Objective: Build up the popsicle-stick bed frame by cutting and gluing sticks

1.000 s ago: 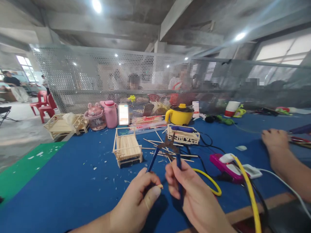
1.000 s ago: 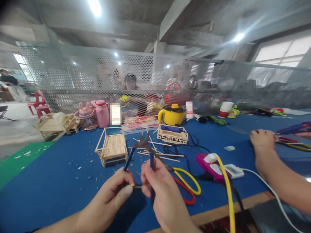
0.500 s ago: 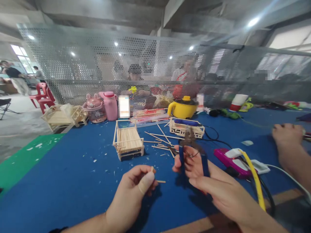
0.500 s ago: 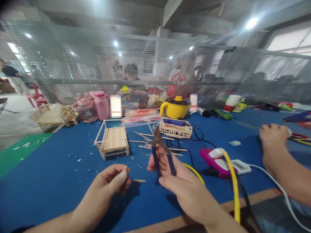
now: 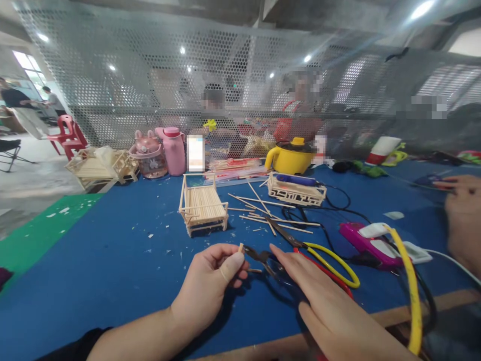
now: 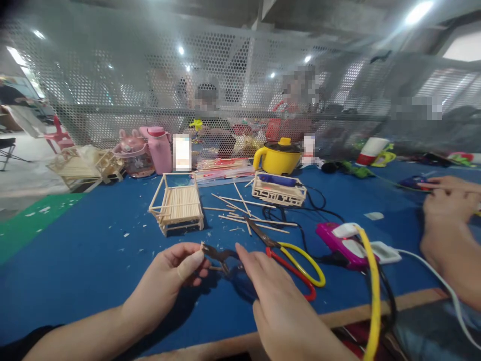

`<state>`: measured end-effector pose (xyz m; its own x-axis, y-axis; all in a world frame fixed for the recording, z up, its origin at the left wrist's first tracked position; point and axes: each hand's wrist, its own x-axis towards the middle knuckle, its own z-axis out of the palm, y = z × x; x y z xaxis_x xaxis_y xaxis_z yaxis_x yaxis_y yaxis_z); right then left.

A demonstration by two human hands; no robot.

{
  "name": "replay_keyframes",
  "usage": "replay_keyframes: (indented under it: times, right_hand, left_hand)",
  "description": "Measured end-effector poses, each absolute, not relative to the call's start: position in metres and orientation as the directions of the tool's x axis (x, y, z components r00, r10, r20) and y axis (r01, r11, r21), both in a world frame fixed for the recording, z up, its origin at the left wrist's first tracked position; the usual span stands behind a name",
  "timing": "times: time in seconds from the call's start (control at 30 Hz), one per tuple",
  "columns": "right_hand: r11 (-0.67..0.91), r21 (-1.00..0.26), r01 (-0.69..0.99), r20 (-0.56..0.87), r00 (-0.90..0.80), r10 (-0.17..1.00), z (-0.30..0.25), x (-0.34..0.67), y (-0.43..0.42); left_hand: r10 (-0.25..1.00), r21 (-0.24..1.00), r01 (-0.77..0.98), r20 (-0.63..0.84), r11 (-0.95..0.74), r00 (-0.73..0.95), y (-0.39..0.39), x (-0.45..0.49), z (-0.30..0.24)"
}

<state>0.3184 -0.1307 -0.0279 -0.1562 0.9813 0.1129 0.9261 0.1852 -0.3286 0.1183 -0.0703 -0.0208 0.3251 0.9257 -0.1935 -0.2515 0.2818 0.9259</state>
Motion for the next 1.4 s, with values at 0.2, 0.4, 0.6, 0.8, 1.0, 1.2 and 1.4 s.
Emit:
replay_keyframes:
  times: [0.2, 0.4, 0.6, 0.8, 1.0, 1.2, 1.4]
  right_hand:
    - [0.222, -0.401, 0.889, 0.217, -0.143, 0.966, -0.039, 0.319, -0.129]
    - [0.241, -0.410, 0.880, 0.236, -0.152, 0.960, -0.039, 0.318, -0.127]
    - [0.240, -0.408, 0.881, 0.238, -0.151, 0.960, -0.038, 0.318, -0.128]
    - [0.237, -0.405, 0.883, 0.216, -0.159, 0.963, -0.027, 0.315, -0.128]
    - [0.228, -0.362, 0.904, 0.169, -0.177, 0.970, -0.020, 0.310, -0.129]
    - [0.122, -0.366, 0.923, 0.062, -0.106, 0.992, -0.023, 0.310, -0.129]
    - [0.160, -0.465, 0.871, -0.014, -0.187, 0.982, -0.004, 0.304, -0.117]
  left_hand:
    - [0.932, 0.935, -0.260, -0.149, 0.242, 0.329, -0.069, 0.120, -0.024]
    - [0.948, 0.946, -0.256, -0.122, 0.201, 0.293, -0.071, 0.120, -0.022]
    - [0.962, 0.956, -0.243, -0.103, 0.167, 0.254, -0.072, 0.120, -0.022]
    - [0.962, 0.961, -0.219, -0.112, 0.168, 0.248, -0.074, 0.120, -0.020]
    - [0.958, 0.970, -0.177, -0.115, 0.165, 0.262, -0.076, 0.121, -0.020]
    - [0.955, 0.973, -0.175, -0.096, 0.149, 0.280, -0.075, 0.120, -0.020]
    - [0.942, 0.987, -0.112, -0.073, 0.116, 0.327, -0.076, 0.119, -0.023]
